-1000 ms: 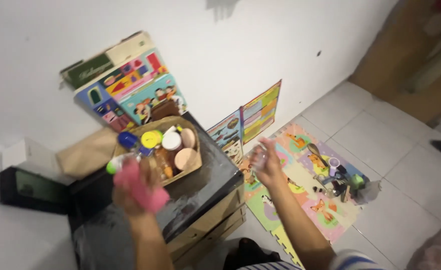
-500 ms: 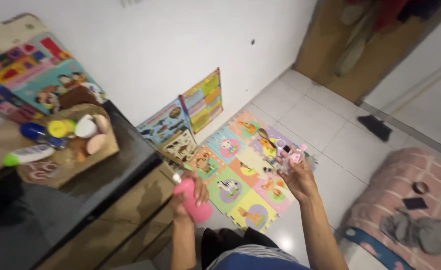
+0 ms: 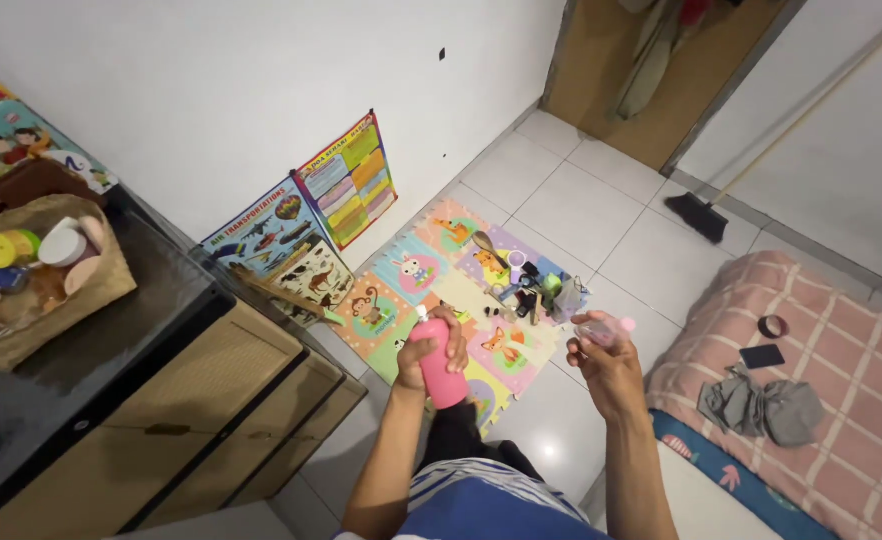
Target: The recorder is seen organizing various toys on a mat and rearranging toiletries/personal care items in a basket on top of a dresser.
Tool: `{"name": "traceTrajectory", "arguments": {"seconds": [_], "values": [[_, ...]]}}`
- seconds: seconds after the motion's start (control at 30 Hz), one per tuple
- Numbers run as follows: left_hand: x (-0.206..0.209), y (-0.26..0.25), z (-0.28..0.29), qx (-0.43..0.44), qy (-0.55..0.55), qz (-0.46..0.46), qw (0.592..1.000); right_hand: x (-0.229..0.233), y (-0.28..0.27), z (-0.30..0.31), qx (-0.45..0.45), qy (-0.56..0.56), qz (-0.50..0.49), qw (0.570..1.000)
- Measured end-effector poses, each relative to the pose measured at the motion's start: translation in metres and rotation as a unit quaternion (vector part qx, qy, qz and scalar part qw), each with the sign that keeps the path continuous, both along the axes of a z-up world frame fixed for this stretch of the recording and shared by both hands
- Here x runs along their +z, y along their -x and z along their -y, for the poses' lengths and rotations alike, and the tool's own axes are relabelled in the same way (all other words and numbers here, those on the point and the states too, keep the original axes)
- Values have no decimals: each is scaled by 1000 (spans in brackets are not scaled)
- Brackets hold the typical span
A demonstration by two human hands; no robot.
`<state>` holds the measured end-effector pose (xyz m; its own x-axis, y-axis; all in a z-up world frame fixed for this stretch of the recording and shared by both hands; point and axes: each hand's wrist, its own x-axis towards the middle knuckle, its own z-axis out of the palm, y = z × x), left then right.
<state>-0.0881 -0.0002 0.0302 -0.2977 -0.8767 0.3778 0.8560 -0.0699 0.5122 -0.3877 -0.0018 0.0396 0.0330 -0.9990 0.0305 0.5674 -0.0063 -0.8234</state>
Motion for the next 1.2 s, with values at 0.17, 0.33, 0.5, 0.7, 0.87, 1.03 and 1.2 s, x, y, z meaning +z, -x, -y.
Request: {"name": "traceTrajectory", "arguments": {"seconds": [0.17,0.33,0.5,0.7,0.87,1.03,1.2], "values": [[-7,20,24,-26,-21,-8,999,-7,27,6,-13,-35,11,999],[-17,61,68,-73,-11,-14,997,-15,66,24,2,11,27,1000],[-18,135,136,-160,-18,-44,986,-12,111,53,-4,2,14,1000],[6,238,223,-207,-59,-12,976,3,169,88,4,11,5,1000],[33,286,246,-273,-17,-10,962,13,202,113,-10,20,10,1000],[31,288,254,-272,-10,7,962,2,215,135,-10,21,48,999],[10,250,244,-215,-70,59,972,-6,207,166,31,9,53,998]]}}
